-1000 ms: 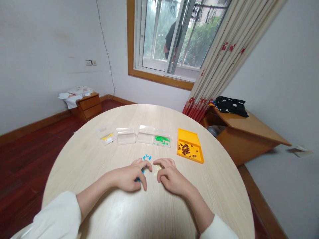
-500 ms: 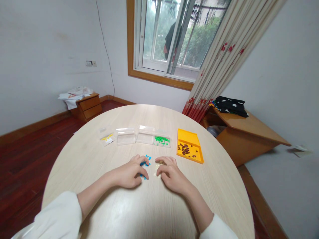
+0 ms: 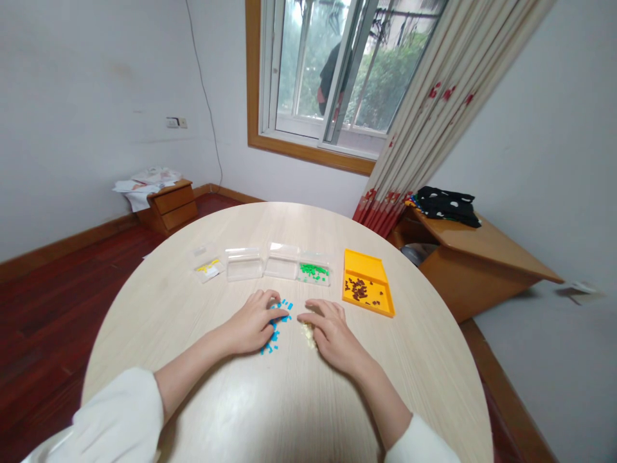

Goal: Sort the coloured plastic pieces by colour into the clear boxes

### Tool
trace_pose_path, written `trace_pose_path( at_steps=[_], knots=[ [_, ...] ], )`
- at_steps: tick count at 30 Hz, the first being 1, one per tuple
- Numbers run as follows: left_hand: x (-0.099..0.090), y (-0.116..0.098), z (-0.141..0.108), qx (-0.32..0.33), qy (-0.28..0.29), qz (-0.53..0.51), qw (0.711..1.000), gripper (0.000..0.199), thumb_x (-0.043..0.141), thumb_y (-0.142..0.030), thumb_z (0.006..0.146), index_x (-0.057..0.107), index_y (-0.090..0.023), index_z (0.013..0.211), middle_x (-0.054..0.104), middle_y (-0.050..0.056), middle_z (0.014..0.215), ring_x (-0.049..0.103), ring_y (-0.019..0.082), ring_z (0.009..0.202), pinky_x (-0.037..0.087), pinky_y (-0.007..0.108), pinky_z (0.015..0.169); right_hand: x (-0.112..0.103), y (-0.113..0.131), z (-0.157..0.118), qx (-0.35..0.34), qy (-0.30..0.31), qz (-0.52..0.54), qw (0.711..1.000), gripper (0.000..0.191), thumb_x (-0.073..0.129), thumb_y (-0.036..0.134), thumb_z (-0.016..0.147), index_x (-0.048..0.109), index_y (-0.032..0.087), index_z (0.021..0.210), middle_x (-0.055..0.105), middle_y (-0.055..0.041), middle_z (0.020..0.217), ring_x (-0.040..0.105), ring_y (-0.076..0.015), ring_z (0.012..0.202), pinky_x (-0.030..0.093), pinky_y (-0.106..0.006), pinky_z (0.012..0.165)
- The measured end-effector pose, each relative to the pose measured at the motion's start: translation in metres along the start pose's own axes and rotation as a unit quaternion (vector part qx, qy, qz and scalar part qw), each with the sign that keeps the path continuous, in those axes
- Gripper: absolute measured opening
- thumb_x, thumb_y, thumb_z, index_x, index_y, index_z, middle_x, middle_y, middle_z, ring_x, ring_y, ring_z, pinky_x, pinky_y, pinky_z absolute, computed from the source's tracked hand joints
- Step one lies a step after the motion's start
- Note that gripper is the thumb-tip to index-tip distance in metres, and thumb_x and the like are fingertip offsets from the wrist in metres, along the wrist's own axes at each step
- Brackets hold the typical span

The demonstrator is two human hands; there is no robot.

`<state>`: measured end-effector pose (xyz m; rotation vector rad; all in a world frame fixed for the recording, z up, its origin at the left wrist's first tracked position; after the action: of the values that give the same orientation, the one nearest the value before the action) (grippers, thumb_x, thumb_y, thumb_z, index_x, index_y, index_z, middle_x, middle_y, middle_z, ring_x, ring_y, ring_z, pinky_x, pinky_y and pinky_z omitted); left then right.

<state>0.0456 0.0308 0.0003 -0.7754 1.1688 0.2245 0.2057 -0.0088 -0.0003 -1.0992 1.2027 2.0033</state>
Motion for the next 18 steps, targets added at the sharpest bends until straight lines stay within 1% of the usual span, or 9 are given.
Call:
trace_pose_path(
  at_steps=[2, 4, 7, 10, 12, 14, 16, 18],
  knots=[
    [0.000, 0.000, 0.000, 0.002, -0.001, 0.002, 1.000, 0.043, 0.043, -0.005, 0.068, 0.062, -0.022, 0.103, 0.043, 0.008, 0.111, 0.040, 0.024, 0.101, 0.034, 0.043, 0.091, 0.002, -0.002, 0.000, 0.001, 0.001, -0.012, 1.000, 0.043, 0.040, -0.002, 0.073, 0.062, 0.022, 0.101, 0.052, -0.0091, 0.117, 0.041, -0.0213, 0.115, 0.028, -0.046, 0.096],
    [-0.001, 0.001, 0.000, -0.005, -0.008, 0.001, 1.000, 0.039, 0.043, -0.005, 0.069, 0.063, -0.020, 0.098, 0.044, 0.008, 0.109, 0.040, 0.023, 0.100, 0.034, 0.042, 0.091, 0.002, -0.004, 0.000, 0.003, -0.002, -0.019, 1.000, 0.039, 0.041, -0.003, 0.072, 0.065, 0.021, 0.093, 0.053, -0.0085, 0.115, 0.043, -0.0211, 0.113, 0.027, -0.045, 0.096],
    [-0.002, -0.002, 0.000, -0.004, -0.010, 0.000, 1.000, 0.041, 0.043, -0.006, 0.070, 0.062, -0.021, 0.104, 0.043, 0.009, 0.111, 0.039, 0.023, 0.100, 0.034, 0.042, 0.091, 0.000, -0.007, 0.001, 0.012, -0.023, -0.029, 0.999, 0.036, 0.041, -0.002, 0.073, 0.065, 0.021, 0.086, 0.054, -0.0082, 0.113, 0.044, -0.0210, 0.112, 0.027, -0.046, 0.096],
    [0.000, -0.005, 0.000, 0.019, -0.002, 0.005, 1.000, 0.045, 0.045, -0.009, 0.072, 0.059, -0.025, 0.112, 0.041, 0.008, 0.116, 0.038, 0.024, 0.102, 0.034, 0.043, 0.091, -0.002, -0.010, 0.002, 0.028, -0.042, -0.042, 0.998, 0.038, 0.039, -0.002, 0.074, 0.064, 0.020, 0.093, 0.054, -0.0098, 0.114, 0.043, -0.0215, 0.112, 0.027, -0.046, 0.096],
    [0.002, -0.005, 0.000, 0.026, 0.002, 0.012, 1.000, 0.044, 0.045, -0.010, 0.073, 0.060, -0.027, 0.110, 0.041, 0.008, 0.116, 0.039, 0.024, 0.101, 0.034, 0.043, 0.090, -0.001, -0.014, 0.002, 0.042, -0.047, -0.052, 0.997, 0.042, 0.039, -0.002, 0.074, 0.063, 0.019, 0.101, 0.053, -0.0110, 0.115, 0.043, -0.0221, 0.112, 0.027, -0.045, 0.095],
    [0.002, -0.004, 0.000, 0.020, 0.000, 0.021, 1.000, 0.041, 0.044, -0.009, 0.073, 0.062, -0.024, 0.107, 0.042, 0.009, 0.113, 0.039, 0.024, 0.100, 0.035, 0.043, 0.089, 0.000, -0.018, 0.001, 0.055, -0.047, -0.060, 0.996, 0.043, 0.039, -0.001, 0.074, 0.061, 0.018, 0.105, 0.053, -0.0116, 0.116, 0.043, -0.0227, 0.112, 0.027, -0.046, 0.095],
    [0.001, -0.002, 0.001, 0.004, -0.009, 0.029, 1.000, 0.038, 0.043, -0.009, 0.073, 0.064, -0.021, 0.101, 0.043, 0.009, 0.111, 0.040, 0.024, 0.098, 0.035, 0.043, 0.088, 0.001, -0.021, 0.000, 0.062, -0.044, -0.061, 0.995, 0.041, 0.039, -0.001, 0.073, 0.062, 0.019, 0.102, 0.053, -0.0110, 0.115, 0.043, -0.0229, 0.112, 0.027, -0.047, 0.096],
    [-0.001, 0.000, 0.002, -0.011, -0.018, 0.032, 0.999, 0.035, 0.041, -0.009, 0.074, 0.065, -0.020, 0.098, 0.044, 0.010, 0.111, 0.040, 0.024, 0.097, 0.035, 0.043, 0.087, 0.001, -0.023, 0.000, 0.067, -0.044, -0.058, 0.995, 0.038, 0.040, 0.000, 0.073, 0.064, 0.019, 0.095, 0.054, -0.0101, 0.114, 0.043, -0.0228, 0.112, 0.026, -0.047, 0.096]
  ],
)
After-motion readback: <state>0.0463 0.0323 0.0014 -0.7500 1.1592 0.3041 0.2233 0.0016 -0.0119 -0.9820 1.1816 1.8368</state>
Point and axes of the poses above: each hand's wrist, its own z-axis towards the middle knuckle, its own x-axis out of the palm, y = z × x, the point moved 5 cm from there along z, towards the middle knuckle
